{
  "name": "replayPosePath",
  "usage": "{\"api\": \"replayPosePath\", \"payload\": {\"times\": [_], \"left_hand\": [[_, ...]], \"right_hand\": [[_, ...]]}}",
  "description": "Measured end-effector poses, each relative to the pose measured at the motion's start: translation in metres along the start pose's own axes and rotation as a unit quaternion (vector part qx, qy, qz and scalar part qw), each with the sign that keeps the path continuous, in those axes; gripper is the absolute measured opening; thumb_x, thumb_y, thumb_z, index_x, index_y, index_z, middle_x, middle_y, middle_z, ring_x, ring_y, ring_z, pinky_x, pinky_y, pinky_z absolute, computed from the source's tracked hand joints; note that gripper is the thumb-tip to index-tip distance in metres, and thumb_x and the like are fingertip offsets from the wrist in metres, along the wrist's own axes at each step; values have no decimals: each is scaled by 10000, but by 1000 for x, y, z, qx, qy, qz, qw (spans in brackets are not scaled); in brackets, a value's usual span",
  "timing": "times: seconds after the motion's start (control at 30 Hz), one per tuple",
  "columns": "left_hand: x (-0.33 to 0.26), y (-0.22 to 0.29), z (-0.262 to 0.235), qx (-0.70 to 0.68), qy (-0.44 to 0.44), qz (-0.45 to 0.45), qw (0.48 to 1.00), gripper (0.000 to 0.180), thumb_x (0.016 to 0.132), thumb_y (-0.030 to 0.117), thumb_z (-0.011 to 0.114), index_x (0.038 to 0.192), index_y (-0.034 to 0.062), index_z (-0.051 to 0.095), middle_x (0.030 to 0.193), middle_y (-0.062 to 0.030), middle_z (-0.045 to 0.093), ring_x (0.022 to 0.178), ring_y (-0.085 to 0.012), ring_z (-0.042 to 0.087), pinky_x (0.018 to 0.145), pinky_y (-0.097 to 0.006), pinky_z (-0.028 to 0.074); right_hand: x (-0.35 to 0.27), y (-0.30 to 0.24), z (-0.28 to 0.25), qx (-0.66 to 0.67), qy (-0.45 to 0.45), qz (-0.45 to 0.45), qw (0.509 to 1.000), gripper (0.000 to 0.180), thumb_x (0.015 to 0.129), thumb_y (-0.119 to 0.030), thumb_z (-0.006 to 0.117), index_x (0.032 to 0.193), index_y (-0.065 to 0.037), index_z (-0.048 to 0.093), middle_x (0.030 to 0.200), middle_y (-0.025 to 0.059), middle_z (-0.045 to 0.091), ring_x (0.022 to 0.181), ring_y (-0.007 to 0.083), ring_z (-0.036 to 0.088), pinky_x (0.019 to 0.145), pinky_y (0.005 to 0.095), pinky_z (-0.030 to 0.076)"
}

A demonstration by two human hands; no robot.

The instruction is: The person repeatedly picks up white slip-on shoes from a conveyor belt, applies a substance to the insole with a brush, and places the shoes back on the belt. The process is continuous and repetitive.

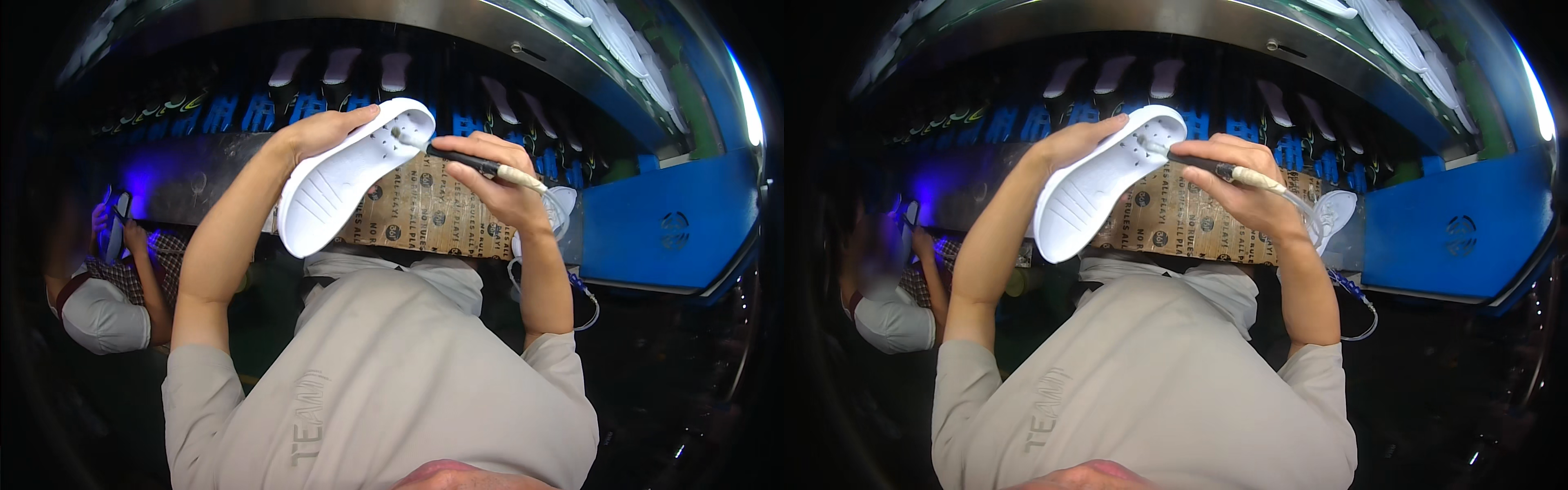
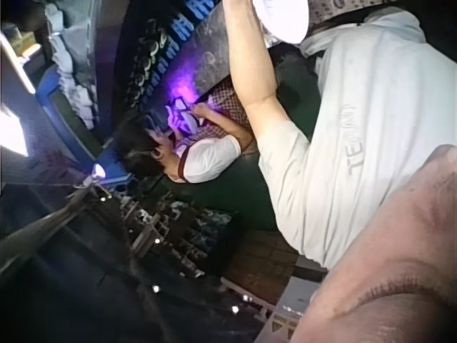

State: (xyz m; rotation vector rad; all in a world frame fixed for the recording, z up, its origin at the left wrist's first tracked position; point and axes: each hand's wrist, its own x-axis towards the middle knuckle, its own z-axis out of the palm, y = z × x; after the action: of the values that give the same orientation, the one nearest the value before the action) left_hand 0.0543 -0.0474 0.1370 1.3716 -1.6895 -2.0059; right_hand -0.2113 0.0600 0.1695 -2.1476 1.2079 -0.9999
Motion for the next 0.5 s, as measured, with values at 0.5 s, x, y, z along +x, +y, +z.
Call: {"api": "replayPosePath", "payload": {"times": [0.5], "left_hand": [[16,111,-26,-208,-28,435,875,679,1117,469,160,1315,-13,595,1013,-207,749,879,-261,766,774,-376,660]], "right_hand": [[-37,-13,28,165,303,-85,935,355,948,-129,743,1230,81,699,913,113,675,775,168,575,698,290,459]]}}
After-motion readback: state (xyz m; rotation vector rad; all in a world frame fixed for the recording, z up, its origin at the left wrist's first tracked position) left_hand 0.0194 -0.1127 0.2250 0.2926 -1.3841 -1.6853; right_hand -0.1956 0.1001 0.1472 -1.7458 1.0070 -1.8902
